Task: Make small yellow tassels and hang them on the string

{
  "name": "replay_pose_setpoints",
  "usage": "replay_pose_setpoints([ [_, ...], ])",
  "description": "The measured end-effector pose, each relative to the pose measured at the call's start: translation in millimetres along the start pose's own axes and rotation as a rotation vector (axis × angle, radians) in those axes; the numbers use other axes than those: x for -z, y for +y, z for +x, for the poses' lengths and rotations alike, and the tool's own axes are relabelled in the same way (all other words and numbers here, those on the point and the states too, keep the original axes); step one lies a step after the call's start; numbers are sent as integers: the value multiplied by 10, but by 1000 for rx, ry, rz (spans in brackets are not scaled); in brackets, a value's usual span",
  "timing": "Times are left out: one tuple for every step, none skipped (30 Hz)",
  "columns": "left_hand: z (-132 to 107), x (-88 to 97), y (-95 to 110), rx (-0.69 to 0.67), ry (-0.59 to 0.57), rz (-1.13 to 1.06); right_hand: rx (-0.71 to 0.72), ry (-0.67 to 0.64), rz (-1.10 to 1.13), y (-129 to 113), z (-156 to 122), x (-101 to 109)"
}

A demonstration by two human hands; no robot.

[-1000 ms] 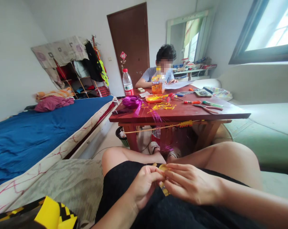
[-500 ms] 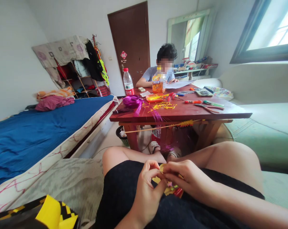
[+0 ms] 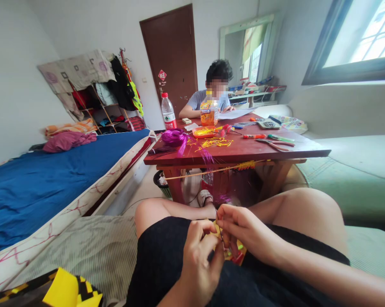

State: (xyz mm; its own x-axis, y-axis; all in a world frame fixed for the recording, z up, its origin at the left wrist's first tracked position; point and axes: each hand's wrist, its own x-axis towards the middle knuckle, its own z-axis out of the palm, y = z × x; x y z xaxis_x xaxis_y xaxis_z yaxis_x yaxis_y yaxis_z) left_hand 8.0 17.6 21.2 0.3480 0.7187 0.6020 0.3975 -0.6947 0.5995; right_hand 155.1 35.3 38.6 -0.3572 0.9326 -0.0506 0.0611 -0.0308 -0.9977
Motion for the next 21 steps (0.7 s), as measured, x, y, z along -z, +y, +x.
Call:
replay_pose_setpoints([
  [20,1,3,121,-10,-110,23,20,-22,-17,-9,-5],
  [40,0,6,240,-21,-233,46,37,-48,-37,-19,-9],
  [59,-2,8,346,-32,-362,70,53,-83,-56,-31,-13],
  [76,-6,11,432,-39,-489,95,64,-125,-73,-42,-15],
  [91,-10,16,503,-40,-611,115,74,-170,-85,-52,-16],
  [104,-14,23,563,-35,-724,132,81,-211,-93,-60,-17],
  [115,-17,33,617,-31,-821,145,82,-239,-95,-65,-17],
  [125,-19,46,665,-25,-900,151,81,-249,-92,-67,-17],
  [132,-20,60,706,-20,-964,150,77,-243,-86,-67,-17],
  [138,-19,74,737,-20,-1012,147,73,-227,-79,-65,-18],
  [142,-18,87,761,-25,-1045,149,74,-211,-72,-62,-19],
  [143,-16,99,775,-32,-1055,153,75,-197,-66,-58,-20],
  [141,-12,108,768,-38,-1029,154,81,-185,-61,-54,-21],
  [136,-6,113,734,-39,-953,152,85,-172,-58,-48,-21],
  [128,1,116,667,-35,-822,145,85,-152,-54,-41,-20],
  [117,10,116,564,-26,-647,131,78,-125,-50,-33,-19],
  [104,19,111,429,-12,-450,111,65,-93,-44,-23,-16],
  [90,29,104,275,6,-256,89,44,-55,-36,-11,-14],
  [77,38,93,118,23,-91,66,19,-12,-26,3,-11],
  [64,47,80,-28,33,35,44,-7,30,-16,18,-9],
  [55,55,64,-154,33,124,25,-28,69,-8,33,-7],
])
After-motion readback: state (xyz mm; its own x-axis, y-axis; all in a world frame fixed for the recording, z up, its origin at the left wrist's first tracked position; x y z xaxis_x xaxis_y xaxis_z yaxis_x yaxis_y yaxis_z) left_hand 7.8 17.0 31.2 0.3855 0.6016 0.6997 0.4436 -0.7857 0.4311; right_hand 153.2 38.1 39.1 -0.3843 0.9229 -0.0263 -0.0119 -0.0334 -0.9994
